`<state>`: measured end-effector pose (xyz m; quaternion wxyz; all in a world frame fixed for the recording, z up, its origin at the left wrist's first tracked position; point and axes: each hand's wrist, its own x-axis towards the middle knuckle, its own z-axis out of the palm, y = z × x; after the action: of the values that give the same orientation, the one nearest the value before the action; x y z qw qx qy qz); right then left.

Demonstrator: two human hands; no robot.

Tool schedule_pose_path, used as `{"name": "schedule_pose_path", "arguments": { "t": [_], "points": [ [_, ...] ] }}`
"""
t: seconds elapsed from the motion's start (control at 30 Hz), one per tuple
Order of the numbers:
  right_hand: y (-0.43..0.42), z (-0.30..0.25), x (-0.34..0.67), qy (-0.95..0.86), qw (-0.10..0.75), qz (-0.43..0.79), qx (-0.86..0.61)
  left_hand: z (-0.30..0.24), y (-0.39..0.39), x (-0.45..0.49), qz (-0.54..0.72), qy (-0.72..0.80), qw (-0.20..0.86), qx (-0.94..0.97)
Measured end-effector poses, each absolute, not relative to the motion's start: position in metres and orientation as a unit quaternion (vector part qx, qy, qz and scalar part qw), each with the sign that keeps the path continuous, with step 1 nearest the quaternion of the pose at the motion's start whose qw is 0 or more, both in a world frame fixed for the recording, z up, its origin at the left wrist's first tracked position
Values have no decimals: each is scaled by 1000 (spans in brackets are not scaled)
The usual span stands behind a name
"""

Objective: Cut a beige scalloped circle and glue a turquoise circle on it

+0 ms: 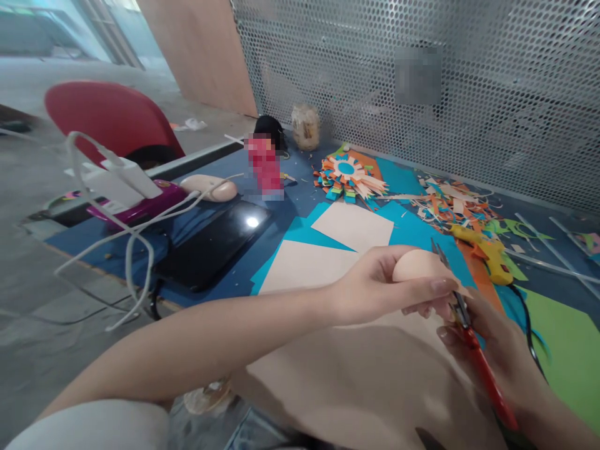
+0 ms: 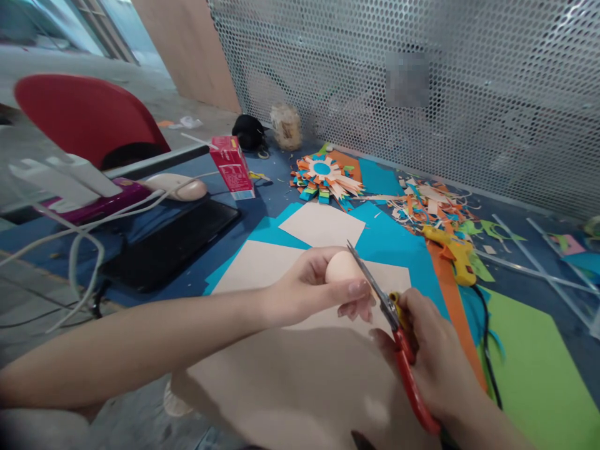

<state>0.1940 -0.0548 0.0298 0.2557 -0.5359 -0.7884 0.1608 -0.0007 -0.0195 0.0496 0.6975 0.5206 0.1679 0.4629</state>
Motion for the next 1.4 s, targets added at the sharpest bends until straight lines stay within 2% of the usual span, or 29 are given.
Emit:
{"name": "schedule_pose_path", "arguments": {
  "t": [0.27,0.47,0.77,0.97,1.23,1.4],
  "points": [
    [-53,27,197,-776,257,159,-553,49,-18,-2,476,141,668,554],
    [-53,28,194,-762,276,168,-561,46,-17,-1,520,161,671,504],
    [-44,32,201,-769,277,264,-513,51,-14,-2,585,237,600,491],
    [-44,28,201,-768,269,254,-523,52,-10,-1,617,212,626,427],
    [-46,27,202,-786,216,229,-532,55,-10,-1,633,219,633,388],
    [-46,29,203,-784,240,228,-525,56,-8,-3,650,246,607,385]
  ]
}}
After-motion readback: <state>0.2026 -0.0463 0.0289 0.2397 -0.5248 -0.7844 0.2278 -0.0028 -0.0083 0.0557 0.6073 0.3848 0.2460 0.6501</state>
